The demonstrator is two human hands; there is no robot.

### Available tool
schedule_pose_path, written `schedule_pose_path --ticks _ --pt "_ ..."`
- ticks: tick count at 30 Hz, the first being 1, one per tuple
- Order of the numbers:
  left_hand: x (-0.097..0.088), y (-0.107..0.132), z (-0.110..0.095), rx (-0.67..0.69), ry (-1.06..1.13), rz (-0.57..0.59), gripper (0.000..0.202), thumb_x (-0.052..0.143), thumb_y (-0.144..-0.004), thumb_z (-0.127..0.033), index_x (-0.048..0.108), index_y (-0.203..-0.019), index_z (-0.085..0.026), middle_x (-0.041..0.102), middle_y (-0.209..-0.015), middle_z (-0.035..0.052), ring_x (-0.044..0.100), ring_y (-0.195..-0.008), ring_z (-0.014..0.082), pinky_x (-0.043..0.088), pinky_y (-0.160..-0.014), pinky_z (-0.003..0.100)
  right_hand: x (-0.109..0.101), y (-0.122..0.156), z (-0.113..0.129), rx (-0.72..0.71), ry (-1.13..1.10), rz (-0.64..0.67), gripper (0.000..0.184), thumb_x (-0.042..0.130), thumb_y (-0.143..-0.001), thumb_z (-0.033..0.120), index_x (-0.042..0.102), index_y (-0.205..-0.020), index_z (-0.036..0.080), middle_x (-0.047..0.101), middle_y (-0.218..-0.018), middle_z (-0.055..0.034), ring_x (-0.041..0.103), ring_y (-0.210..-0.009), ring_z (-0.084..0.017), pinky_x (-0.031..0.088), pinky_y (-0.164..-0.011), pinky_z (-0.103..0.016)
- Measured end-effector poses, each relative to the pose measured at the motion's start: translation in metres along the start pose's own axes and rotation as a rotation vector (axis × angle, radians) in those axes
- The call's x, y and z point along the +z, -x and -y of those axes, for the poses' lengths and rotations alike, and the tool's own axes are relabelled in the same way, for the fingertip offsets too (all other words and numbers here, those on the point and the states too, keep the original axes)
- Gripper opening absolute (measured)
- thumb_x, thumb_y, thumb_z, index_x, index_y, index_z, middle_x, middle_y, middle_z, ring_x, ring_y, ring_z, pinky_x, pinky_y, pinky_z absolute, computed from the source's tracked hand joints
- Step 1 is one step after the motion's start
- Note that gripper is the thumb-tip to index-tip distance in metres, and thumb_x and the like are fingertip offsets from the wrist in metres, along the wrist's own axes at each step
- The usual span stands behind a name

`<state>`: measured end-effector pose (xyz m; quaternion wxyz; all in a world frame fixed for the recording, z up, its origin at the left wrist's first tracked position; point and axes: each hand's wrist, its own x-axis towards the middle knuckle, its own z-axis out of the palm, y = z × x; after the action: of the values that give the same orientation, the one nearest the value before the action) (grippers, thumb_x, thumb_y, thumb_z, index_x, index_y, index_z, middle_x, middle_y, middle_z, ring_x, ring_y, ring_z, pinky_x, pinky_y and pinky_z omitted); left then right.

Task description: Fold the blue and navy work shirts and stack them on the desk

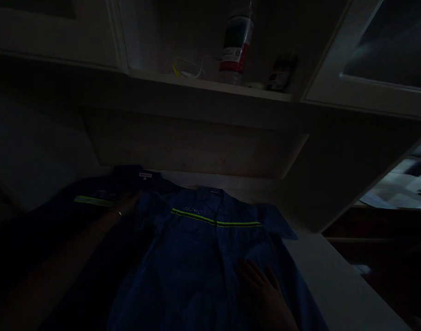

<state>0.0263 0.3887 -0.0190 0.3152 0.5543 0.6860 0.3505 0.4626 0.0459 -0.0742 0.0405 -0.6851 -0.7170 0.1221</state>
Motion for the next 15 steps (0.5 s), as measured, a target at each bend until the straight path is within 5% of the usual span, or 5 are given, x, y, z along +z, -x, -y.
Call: schedule_pose_path --ticks 4,10,15 --pt "0.003 0.025 0.027 -0.092 0.074 0.204 0.041 0.072 -0.059 -0.058 0.066 -0.069 -0.018 0.07 -0.068 0.0074 0.065 -0.06 0.0219 0.049 -0.051 0.03 0.012 -0.002 -0.009 -0.029 0.023 -0.049 0.051 0.035 -0.095 0.061 0.028 -0.144 0.052 0.03 -0.154 0.006 0.03 -0.142 -0.03 0.015 -0.112 -0.07" --pt "0.005 0.039 0.04 -0.191 0.092 0.284 0.04 0.078 -0.056 -0.052 0.067 -0.066 -0.016 0.058 -0.047 0.0005 0.051 -0.041 0.0142 0.034 -0.039 0.024 0.013 -0.003 -0.008 -0.024 0.044 -0.061 0.053 0.037 -0.093 0.062 0.034 -0.143 0.048 0.032 -0.153 0.0044 0.032 -0.141 -0.03 0.017 -0.112 -0.068" --pt "0.009 0.049 0.03 -0.234 0.223 0.304 0.04 0.08 -0.058 -0.044 0.067 -0.088 -0.02 0.072 -0.076 0.0022 0.064 -0.061 0.0156 0.049 -0.052 0.025 0.006 -0.002 -0.002 -0.009 0.033 -0.045 0.053 0.035 -0.094 0.063 0.033 -0.144 0.047 0.031 -0.154 0.005 0.03 -0.142 -0.029 0.014 -0.114 -0.067"
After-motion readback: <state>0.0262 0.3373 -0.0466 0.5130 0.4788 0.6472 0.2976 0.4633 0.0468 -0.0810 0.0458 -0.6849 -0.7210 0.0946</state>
